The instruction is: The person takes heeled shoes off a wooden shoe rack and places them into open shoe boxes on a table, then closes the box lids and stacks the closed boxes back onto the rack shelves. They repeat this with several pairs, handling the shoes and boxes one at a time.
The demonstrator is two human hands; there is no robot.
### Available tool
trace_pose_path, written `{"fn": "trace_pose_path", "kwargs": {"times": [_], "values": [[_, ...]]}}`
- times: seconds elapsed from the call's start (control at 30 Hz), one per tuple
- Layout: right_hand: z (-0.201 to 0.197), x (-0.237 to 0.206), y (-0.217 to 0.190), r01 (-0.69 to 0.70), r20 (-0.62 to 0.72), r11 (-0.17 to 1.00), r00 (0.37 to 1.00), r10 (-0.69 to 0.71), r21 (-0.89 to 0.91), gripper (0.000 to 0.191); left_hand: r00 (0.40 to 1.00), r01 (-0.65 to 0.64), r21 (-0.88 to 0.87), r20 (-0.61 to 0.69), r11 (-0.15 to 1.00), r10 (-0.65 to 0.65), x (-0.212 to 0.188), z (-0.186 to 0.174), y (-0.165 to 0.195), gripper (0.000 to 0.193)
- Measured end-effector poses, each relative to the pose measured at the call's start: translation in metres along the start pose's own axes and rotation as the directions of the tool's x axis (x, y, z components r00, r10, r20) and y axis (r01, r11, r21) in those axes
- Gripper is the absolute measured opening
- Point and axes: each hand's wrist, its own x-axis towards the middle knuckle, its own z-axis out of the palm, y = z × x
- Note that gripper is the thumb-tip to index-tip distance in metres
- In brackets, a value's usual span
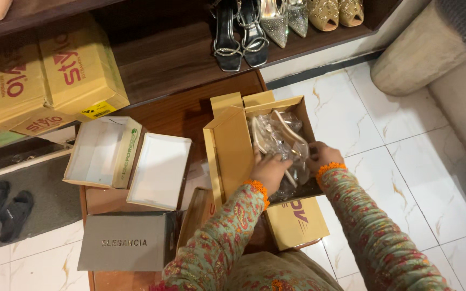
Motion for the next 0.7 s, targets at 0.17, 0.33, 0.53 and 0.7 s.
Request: {"fn": "trace_pose_path", "kwargs": {"times": [0.17,0.33,0.53,0.7], "values": [[-0.020,-0.003,-0.007,0.100,-0.106,0.984,0.988,-0.116,-0.147,0.042,0.969,-0.084,0.104,0.241,0.991,0.057,0.008,0.024,-0.001,0.046],[-0.014,-0.021,-0.018,0.129,-0.118,0.968,0.980,-0.158,-0.217,0.038,0.960,-0.085,0.079,0.272,0.993,0.061,0.009,0.026,0.000,0.069],[-0.020,-0.027,-0.034,0.017,-0.061,0.947,0.997,-0.039,-0.321,0.041,0.986,-0.100,-0.350,-0.161,0.931,0.045,-0.008,-0.010,-0.019,0.045],[-0.033,-0.030,-0.031,0.030,-0.152,0.983,0.987,-0.058,-0.181,0.035,0.653,0.321,-0.362,-0.585,0.875,-0.481,-0.044,-0.031,-0.075,0.039]]}}
